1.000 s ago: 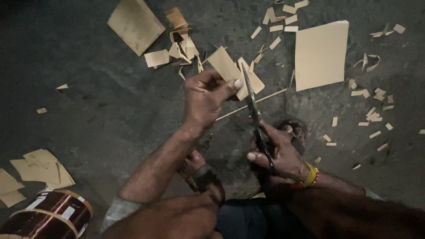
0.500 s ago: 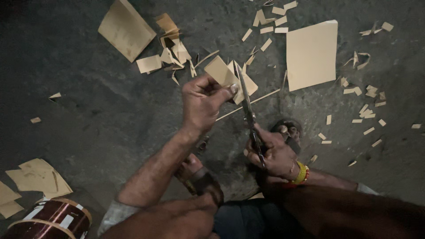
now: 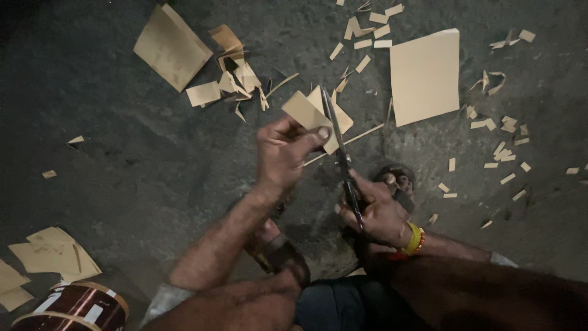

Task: The person cuts a piece of light-colored insulation material into multiple thin rectangular strips using a large pair of shears.

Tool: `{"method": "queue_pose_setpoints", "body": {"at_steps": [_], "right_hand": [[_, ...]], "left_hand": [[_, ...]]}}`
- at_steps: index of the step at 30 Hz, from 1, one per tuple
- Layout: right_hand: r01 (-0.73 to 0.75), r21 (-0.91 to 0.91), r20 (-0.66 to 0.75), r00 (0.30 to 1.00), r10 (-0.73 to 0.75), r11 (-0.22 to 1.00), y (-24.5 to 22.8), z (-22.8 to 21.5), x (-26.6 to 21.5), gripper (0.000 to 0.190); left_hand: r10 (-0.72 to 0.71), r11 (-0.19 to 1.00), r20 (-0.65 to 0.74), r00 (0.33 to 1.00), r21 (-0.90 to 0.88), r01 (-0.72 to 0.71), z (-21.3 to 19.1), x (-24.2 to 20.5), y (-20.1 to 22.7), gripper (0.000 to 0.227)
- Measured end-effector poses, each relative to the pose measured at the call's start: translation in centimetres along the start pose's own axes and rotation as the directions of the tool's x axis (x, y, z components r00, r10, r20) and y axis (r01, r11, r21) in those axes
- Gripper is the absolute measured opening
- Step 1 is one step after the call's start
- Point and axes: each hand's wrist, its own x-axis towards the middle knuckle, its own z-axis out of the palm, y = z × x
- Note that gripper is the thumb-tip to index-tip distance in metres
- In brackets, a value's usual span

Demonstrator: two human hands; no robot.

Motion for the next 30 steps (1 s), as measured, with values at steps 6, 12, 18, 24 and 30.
{"method": "queue_pose_setpoints", "body": {"at_steps": [6,12,18,24,30], "right_hand": [[-0.120,-0.089,-0.019,0.993,0.119,0.989,-2.3,0.2,1.1,0.069],[-0.190,0.234,-0.194,0.952,0.237,0.954,-5.0,-0.8,4.6,0.058],[-0.298,0.661,0.035,0.929,0.369,0.689,-6.9,-1.6,5.6,0.050],[-0.487,0.809,0.337,0.844,0.417,0.330,-6.2,-1.3,4.1,0.063],[-0.330,0.765,0.253,0.944,0.213,0.553,-3.0,-1.3,2.4,0.061]], "left_hand": [[0.034,0.999,-0.066,0.997,-0.004,-0.034,-1.8,-0.6,-1.5,0.013],[0.022,0.993,0.015,1.000,0.117,-0.023,-0.9,-3.1,-2.9,0.017],[0.073,0.996,0.293,0.953,-0.064,-0.056,-0.6,-3.9,-0.1,0.045],[0.054,0.998,0.554,0.831,-0.019,-0.052,-2.0,-2.8,0.1,0.038],[0.001,0.999,0.334,0.943,-0.047,0.015,-0.8,-3.0,-1.6,0.020]]}}
